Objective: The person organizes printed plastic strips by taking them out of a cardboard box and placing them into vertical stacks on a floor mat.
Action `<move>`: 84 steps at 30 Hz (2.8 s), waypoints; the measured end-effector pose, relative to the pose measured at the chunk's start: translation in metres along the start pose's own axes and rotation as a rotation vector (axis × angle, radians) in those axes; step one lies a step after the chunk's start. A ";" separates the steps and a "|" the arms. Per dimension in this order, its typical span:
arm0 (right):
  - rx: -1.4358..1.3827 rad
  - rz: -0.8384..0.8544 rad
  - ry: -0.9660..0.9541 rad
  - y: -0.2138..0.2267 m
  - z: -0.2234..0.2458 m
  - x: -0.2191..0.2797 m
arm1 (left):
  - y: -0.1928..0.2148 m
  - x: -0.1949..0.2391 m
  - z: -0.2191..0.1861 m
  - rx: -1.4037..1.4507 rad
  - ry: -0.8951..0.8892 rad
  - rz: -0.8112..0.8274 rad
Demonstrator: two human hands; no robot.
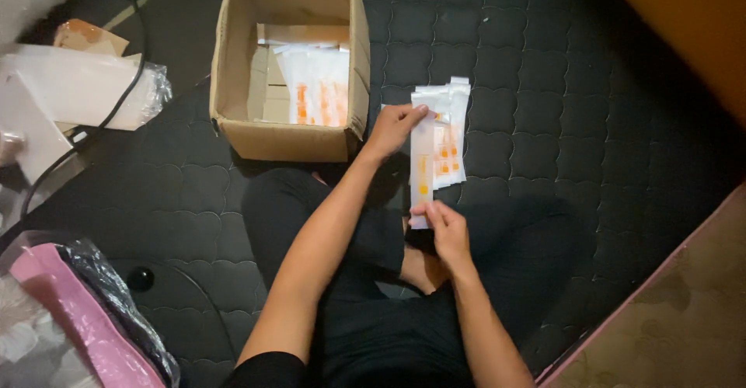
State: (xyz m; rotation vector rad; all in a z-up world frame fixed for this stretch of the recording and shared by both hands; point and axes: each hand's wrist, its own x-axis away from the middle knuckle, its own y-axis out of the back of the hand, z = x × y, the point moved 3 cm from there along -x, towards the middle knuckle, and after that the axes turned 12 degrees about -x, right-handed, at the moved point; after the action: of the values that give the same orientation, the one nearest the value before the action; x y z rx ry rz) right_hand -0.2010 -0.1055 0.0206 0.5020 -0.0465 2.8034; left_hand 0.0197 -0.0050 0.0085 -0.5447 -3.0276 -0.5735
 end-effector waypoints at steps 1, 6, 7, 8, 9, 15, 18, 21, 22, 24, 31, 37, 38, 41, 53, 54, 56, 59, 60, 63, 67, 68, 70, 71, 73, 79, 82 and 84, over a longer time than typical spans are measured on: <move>0.003 -0.002 -0.003 0.001 -0.008 0.003 | -0.008 -0.007 0.022 0.003 0.002 0.002; -0.328 0.055 -0.102 0.007 -0.045 0.013 | -0.044 -0.039 0.110 -0.038 0.138 0.002; -0.326 0.056 -0.102 0.007 -0.042 0.014 | -0.039 -0.033 0.098 -0.037 0.139 0.001; -0.332 0.052 -0.086 0.008 -0.038 0.015 | -0.035 -0.027 0.086 0.008 0.124 -0.004; -0.339 0.048 -0.069 0.008 -0.034 0.017 | -0.031 -0.021 0.073 0.053 0.110 -0.009; -0.329 0.060 -0.085 0.009 -0.047 0.011 | -0.030 -0.025 0.085 0.060 0.092 -0.003; -0.302 0.060 -0.099 0.008 -0.044 0.012 | -0.025 -0.017 0.065 0.081 0.089 0.002; -0.310 0.045 -0.086 0.008 -0.048 0.011 | -0.024 -0.016 0.061 0.072 0.143 -0.014; -0.310 0.045 -0.086 0.007 -0.048 0.012 | -0.024 -0.014 0.058 0.072 0.143 -0.014; -0.309 0.038 -0.070 0.006 -0.047 0.011 | -0.022 -0.013 0.052 0.069 0.178 -0.015; 0.305 -0.163 0.071 0.004 0.030 0.006 | -0.037 -0.008 0.072 0.024 0.228 -0.037; 0.231 -0.077 0.132 0.014 -0.015 -0.083 | -0.040 -0.002 0.068 0.025 0.188 -0.027; 0.211 -0.065 0.096 0.013 -0.032 -0.095 | -0.039 -0.004 0.069 0.035 0.197 -0.036; 0.184 -0.064 0.094 0.010 -0.061 -0.113 | -0.047 -0.016 0.095 0.053 0.201 -0.062; 0.176 -0.385 0.074 0.050 -0.063 -0.158 | -0.014 -0.014 0.049 -0.984 -0.339 -0.192; 0.207 -0.401 0.073 0.053 -0.067 -0.169 | -0.017 -0.011 0.051 -1.105 -0.359 -0.178; 0.197 -0.420 0.091 0.058 -0.062 -0.180 | -0.031 -0.023 0.076 -1.121 -0.438 -0.248; 0.193 -0.446 0.104 0.063 -0.066 -0.195 | -0.037 -0.028 0.085 -1.114 -0.515 -0.323; 0.200 -0.453 0.098 0.064 -0.069 -0.200 | -0.037 -0.028 0.084 -1.091 -0.514 -0.324; 0.267 -0.477 0.082 0.065 -0.073 -0.202 | -0.040 -0.028 0.089 -1.122 -0.467 -0.362; 0.285 -0.474 0.067 0.066 -0.072 -0.201 | -0.029 -0.025 0.079 -1.090 -0.375 -0.290; 0.331 -0.453 0.063 0.064 -0.072 -0.201 | -0.031 -0.033 0.094 -1.074 -0.328 -0.306; 0.374 -0.430 0.060 0.061 -0.068 -0.201 | -0.034 -0.045 0.113 -1.060 -0.281 -0.323; 0.430 -0.403 0.040 0.057 -0.064 -0.201 | -0.034 -0.050 0.118 -1.109 -0.240 -0.319; 0.484 -0.375 0.016 0.052 -0.060 -0.199 | -0.034 -0.052 0.122 -1.160 -0.197 -0.311; 0.598 -0.301 -0.013 0.042 -0.060 -0.199 | -0.027 -0.038 0.099 -1.005 -0.243 -0.327; 0.697 -0.289 0.001 0.041 -0.055 -0.196 | -0.030 -0.031 0.086 -1.011 -0.282 -0.315; 0.767 -0.290 -0.020 0.039 -0.044 -0.188 | -0.033 -0.025 0.077 -1.073 -0.332 -0.295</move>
State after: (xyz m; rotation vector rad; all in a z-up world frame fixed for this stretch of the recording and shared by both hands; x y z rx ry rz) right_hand -0.0580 -0.1917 -0.0849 0.6303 1.0350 2.4421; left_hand 0.0360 -0.0151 -0.0765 -0.1611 -2.8165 -2.3442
